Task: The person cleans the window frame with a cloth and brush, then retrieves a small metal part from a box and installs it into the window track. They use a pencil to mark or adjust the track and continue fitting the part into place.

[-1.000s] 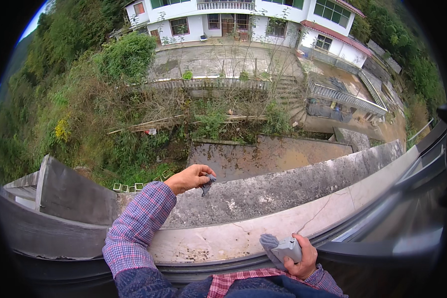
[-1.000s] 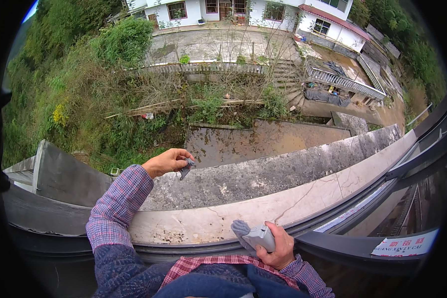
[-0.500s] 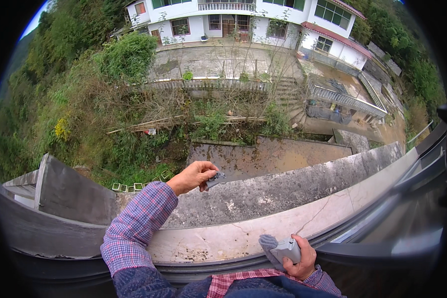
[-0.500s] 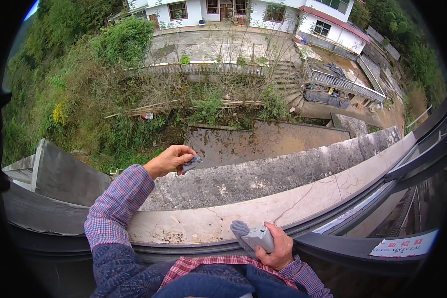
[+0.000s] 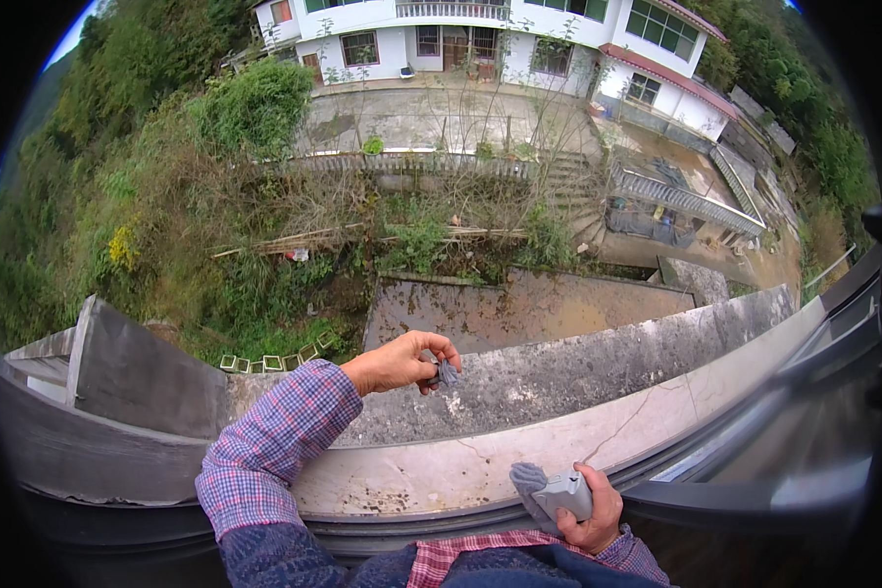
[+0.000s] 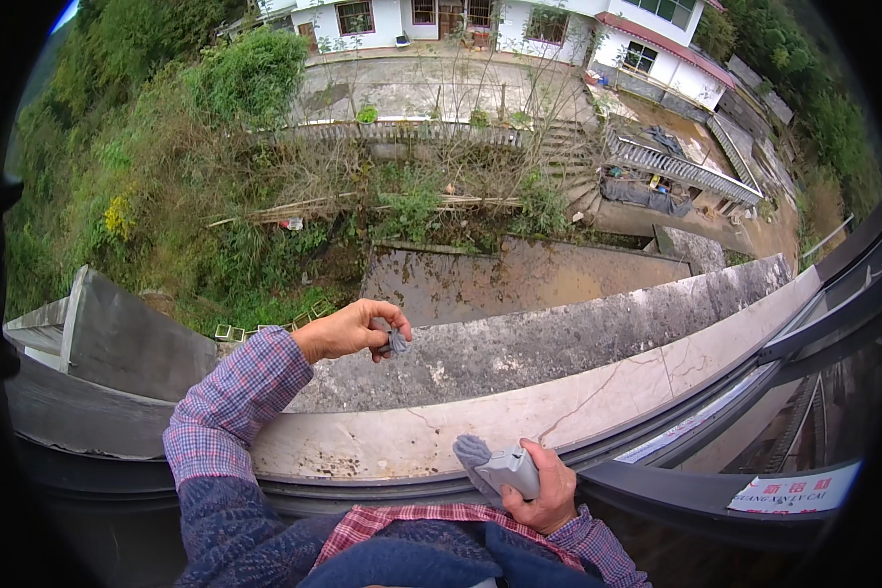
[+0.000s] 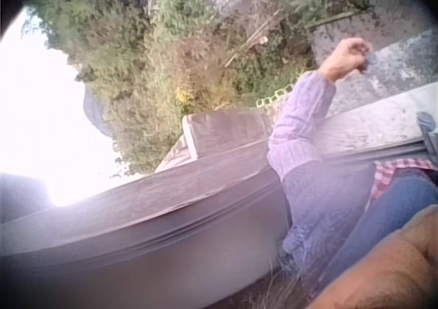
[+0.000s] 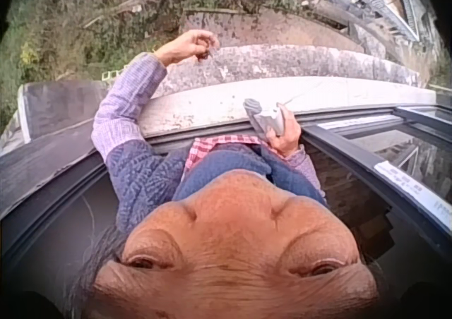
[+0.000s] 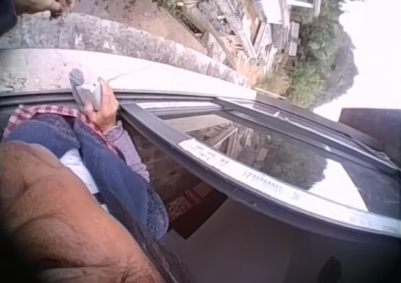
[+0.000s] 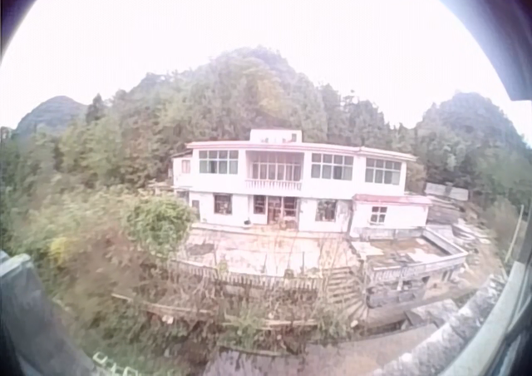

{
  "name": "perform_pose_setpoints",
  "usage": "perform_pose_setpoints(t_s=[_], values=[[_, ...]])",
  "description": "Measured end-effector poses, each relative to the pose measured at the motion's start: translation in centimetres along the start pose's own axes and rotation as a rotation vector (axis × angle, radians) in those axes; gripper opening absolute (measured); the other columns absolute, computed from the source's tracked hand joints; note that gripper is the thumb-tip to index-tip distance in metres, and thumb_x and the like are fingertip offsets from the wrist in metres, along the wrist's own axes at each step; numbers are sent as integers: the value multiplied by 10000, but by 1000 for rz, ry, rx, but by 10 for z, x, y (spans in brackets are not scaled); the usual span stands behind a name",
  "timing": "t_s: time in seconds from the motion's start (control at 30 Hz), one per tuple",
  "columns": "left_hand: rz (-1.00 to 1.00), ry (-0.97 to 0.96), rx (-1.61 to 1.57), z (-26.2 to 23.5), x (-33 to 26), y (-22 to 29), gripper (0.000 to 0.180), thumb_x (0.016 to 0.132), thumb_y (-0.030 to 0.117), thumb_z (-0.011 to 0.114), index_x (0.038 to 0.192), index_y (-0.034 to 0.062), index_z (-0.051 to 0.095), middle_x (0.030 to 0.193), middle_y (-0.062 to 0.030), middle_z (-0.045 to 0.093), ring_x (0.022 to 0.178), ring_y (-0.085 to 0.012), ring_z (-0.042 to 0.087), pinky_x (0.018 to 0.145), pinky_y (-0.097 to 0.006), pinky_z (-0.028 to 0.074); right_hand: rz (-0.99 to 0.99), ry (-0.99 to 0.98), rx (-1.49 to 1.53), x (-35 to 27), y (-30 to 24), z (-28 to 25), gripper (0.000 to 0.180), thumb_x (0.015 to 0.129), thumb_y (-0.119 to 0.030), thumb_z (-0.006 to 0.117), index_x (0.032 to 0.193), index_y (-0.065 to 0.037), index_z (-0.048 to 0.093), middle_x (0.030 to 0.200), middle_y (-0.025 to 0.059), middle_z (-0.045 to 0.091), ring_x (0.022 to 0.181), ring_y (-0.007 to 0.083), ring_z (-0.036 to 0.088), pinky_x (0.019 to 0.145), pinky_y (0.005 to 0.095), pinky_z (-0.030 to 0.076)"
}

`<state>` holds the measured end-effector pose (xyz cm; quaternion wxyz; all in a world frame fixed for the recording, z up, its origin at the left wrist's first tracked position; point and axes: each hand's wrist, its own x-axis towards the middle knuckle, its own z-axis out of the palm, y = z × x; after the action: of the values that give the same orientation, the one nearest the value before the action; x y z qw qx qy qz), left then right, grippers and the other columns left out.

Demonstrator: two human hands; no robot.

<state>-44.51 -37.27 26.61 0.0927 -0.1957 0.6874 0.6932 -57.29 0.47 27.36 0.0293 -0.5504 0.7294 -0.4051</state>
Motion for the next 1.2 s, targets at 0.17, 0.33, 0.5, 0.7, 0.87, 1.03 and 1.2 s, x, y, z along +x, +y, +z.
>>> perform_pose_setpoints(t_s=[0.17,0.33,0.5,0.7,0.87,1.03,1.2], values=[[13,-64,-13,3,1,-7,247,906,-39,562,1143,-24,629,1057,-77,612,855,-170,671,795,-318,586,-16,-2,-15,0,1,0,613,760,-258,734,1266,37,553,935,214,637,773,385,672,672,431,551],[10,-149,-48,7,5,-12,187,954,92,658,1110,-8,633,1014,-49,628,892,-146,662,828,-308,581,-25,-3,-22,0,0,0,614,769,-265,732,1270,37,547,945,215,636,771,385,670,669,433,551],[62,-121,31,8,5,-8,195,919,21,650,1113,13,627,1042,-45,614,887,-120,645,808,-295,569,-28,-6,-19,1,0,0,606,776,-263,726,1270,38,544,943,216,633,771,386,667,672,435,550],[116,3,138,16,-2,1,302,835,-96,534,1090,41,619,1052,-42,594,957,-136,580,859,-300,491,-36,4,-28,0,0,0,600,785,-273,717,1268,39,546,937,215,631,764,387,664,670,434,548],[262,-84,512,38,-1,-2,260,809,-89,500,1003,20,636,1003,-56,538,928,-203,533,833,-320,453,-18,-14,-22,1,-1,0,605,778,-265,718,1270,43,546,925,216,624,761,387,660,671,437,545],[99,-11,1043,-12,-10,-31,211,830,69,608,1015,110,702,1073,-82,595,1031,-214,576,927,-373,449,-49,1,6,0,3,0,610,770,-235,714,1276,59,540,926,228,617,764,385,652,670,432,539],[-1198,546,1562,-153,-96,-77,332,966,145,581,1293,112,629,1345,-151,556,1250,-330,560,1017,-601,407,-52,-3,-22,-4,9,2,630,802,-295,709,1285,67,530,932,218,619,758,376,648,661,430,532]])
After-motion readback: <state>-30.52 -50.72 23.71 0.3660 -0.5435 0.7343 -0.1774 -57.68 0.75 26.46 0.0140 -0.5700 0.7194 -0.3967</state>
